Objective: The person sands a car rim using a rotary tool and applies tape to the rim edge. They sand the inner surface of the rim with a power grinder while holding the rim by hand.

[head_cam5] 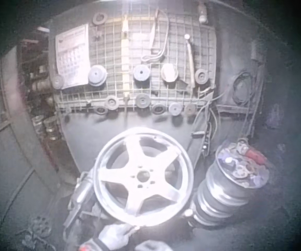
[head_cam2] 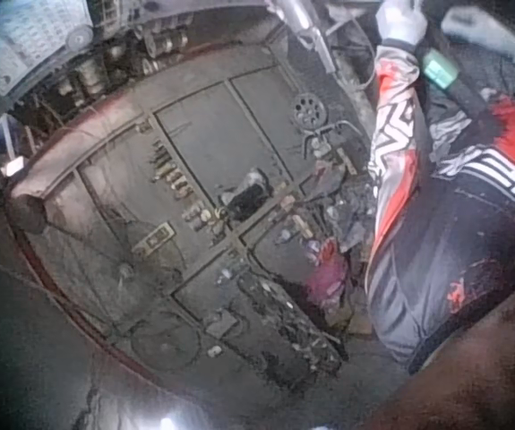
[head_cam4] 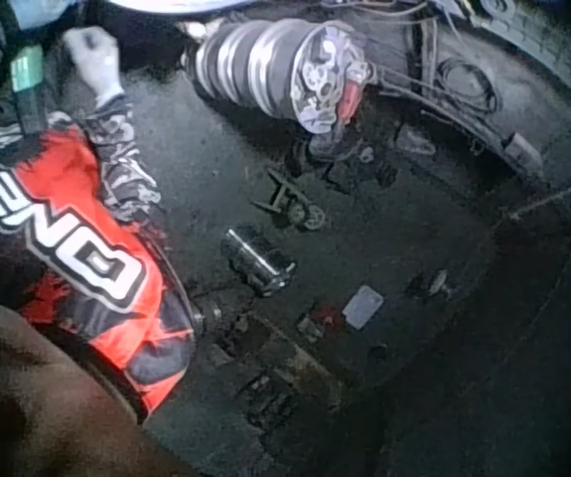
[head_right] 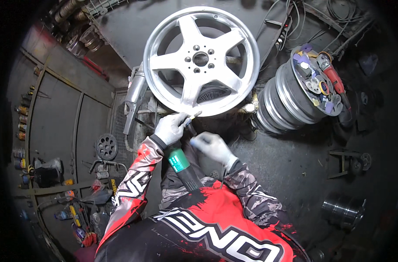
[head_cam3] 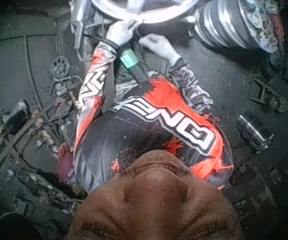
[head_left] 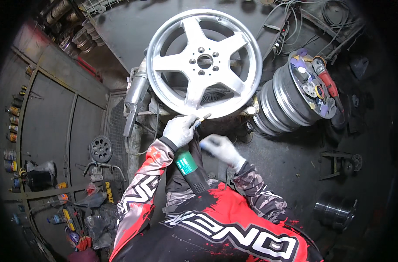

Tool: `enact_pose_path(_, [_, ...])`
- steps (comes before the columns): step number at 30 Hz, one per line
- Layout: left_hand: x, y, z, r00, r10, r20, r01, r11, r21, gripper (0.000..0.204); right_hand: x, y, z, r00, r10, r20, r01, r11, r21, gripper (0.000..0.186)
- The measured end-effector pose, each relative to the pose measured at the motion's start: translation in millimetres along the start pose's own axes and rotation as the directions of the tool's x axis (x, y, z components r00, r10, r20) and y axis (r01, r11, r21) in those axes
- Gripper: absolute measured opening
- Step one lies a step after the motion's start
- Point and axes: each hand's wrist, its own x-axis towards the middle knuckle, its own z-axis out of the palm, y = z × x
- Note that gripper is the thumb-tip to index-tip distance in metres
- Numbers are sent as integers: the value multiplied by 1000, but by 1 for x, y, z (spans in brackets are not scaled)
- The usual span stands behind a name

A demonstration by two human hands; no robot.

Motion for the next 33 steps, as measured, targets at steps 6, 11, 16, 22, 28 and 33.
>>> enact_pose_path(6, [-16, 6, -4, 981, 64, -184, -90, 987, -136, 17, -35, -11, 46, 961, 107, 255, -60, 981, -184, 68])
enact_pose_path(11, [-41, 60, -37, 874, 403, -271, -442, 891, -104, 28, -31, -1, 25, 966, -75, 247, 31, 984, 177, 64])
enact_pose_path(16, [-48, 125, -64, 602, 628, -494, -756, 646, -100, 43, -19, -6, -28, 772, -281, 570, -7, 893, 450, 50])
enact_pose_path(22, [-76, 102, -12, 741, -89, -666, -314, 831, -460, 59, -65, -61, -11, 974, -70, -217, 105, 982, 158, 53])
enact_pose_path(28, [-130, 134, 68, 996, -81, 27, 72, 621, -781, 91, -73, -66, 2, 701, -37, -712, 148, 984, 95, 60])
enact_pose_path(33, [-135, 134, 70, 997, 23, 68, 39, 609, -792, 64, -106, -63, -5, 690, -133, -711, 500, 797, 337, 51])
